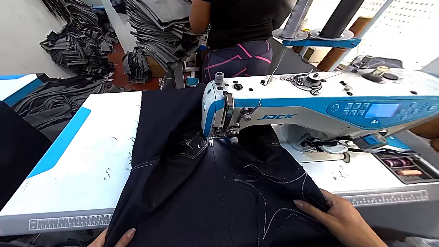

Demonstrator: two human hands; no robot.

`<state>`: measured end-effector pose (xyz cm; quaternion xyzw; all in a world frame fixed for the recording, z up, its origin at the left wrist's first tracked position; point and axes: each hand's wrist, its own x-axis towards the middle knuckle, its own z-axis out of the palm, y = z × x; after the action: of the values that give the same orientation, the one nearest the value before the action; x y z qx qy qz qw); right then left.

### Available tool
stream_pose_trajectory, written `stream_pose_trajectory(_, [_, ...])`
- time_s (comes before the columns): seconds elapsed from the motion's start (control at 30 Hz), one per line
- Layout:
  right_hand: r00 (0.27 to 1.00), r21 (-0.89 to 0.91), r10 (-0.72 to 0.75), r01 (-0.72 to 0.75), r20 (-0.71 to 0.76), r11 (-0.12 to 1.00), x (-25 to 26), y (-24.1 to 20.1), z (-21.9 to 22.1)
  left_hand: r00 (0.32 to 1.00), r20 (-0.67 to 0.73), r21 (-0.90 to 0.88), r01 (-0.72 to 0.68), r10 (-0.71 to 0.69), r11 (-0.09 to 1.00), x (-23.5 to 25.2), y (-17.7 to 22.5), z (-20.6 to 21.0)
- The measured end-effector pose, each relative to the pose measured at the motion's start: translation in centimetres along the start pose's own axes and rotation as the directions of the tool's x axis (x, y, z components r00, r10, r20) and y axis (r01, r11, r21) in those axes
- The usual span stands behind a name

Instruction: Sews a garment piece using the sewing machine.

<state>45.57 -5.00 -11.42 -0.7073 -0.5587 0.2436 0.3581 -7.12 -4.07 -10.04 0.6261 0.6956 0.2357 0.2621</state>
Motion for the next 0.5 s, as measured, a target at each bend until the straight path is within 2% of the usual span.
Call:
stream_pose_trajectory(0.17, [0.998,-0.073,-0.038,0.034,-0.042,0.997,3.5,0.0,1.2,0.997,0.006,0.152,-0.076,0.076,0.986,3.9,1.7,-0.3])
stream_pose_trajectory(0.3, [0.991,-0.148,-0.100,0.086,-0.087,0.985,6.2,-0.8,1.8,0.977,-0.103,0.202,-0.163,0.187,0.966,8.0,1.6,0.8])
stream_pose_trajectory(0.37, [0.988,-0.182,-0.117,0.098,-0.098,0.979,7.7,-0.8,2.1,0.983,-0.082,0.185,-0.146,0.163,0.972,9.8,2.3,0.7])
stream_pose_trajectory(0.5, [0.990,-0.199,-0.111,0.092,-0.087,0.976,10.5,-1.8,2.4,1.000,-0.005,0.191,-0.020,0.022,0.981,12.9,4.6,0.2])
